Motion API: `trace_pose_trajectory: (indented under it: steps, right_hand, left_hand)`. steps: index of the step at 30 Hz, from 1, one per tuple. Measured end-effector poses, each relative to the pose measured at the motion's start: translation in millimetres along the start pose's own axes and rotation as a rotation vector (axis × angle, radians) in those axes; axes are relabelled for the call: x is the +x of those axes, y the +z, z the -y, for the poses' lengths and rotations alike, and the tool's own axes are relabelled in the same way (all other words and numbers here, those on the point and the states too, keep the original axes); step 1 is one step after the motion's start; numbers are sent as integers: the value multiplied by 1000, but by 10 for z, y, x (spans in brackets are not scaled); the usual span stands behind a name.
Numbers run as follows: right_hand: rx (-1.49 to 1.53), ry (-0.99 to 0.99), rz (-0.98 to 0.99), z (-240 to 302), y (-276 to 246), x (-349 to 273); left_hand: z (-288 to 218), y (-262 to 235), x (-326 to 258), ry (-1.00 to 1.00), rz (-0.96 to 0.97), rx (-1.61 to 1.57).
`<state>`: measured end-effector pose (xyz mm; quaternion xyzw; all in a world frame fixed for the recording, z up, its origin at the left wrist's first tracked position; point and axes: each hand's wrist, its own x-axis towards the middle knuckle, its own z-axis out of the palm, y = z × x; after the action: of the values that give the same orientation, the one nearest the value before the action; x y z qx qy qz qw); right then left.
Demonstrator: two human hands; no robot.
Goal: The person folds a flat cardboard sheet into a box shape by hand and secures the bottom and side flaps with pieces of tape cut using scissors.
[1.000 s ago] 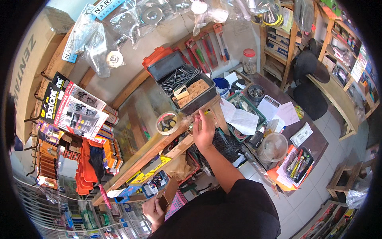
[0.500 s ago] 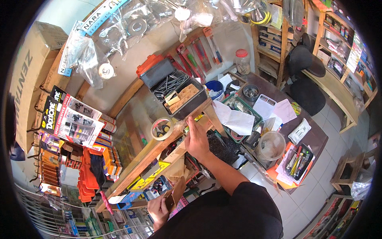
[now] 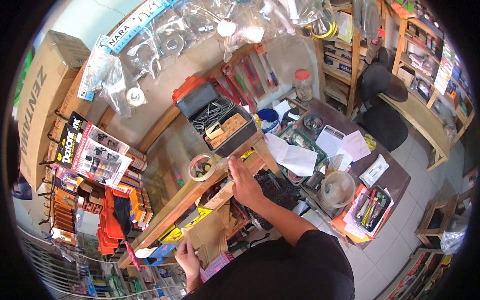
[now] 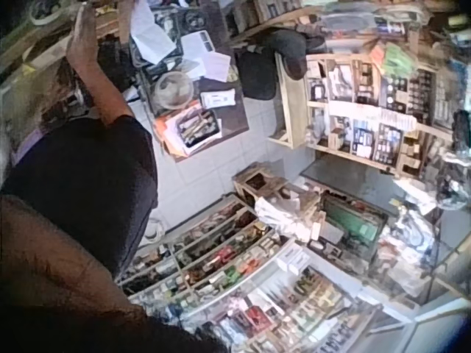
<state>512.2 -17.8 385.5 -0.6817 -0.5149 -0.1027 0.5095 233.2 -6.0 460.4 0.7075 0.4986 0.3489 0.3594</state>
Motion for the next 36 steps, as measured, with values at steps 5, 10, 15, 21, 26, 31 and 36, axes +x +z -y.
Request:
trace_pose_trajectory:
  steps: [5,10,15,21,26,31,36]
  right_hand:
    - [-11,37,140,-16,-137,4]
    - [27,-29,6,12,-395,32]
    - [148,224,19,-9,-513,-350]
    - [-179,729,1135,-698,-491,-2009]
    - [-201,726,1483,-1318,-393,-2757]
    - [-337,448,1512,-1472,-230,-2764]
    - [-465,496,1343,-1205,-240,-2533]
  left_hand:
    - [259,-16,215,-57,12,-540]
    - [25,23,341,-184,62,-855]
    - [185,3,396,-241,73,-962]
    - [242,-7,424,-303,33,-1127]
    - [165,61,458,-301,-4,-1196]
    - [38,56,404,-237,-7,-1218]
    - [-43,-12,307,-167,-11,-1267]
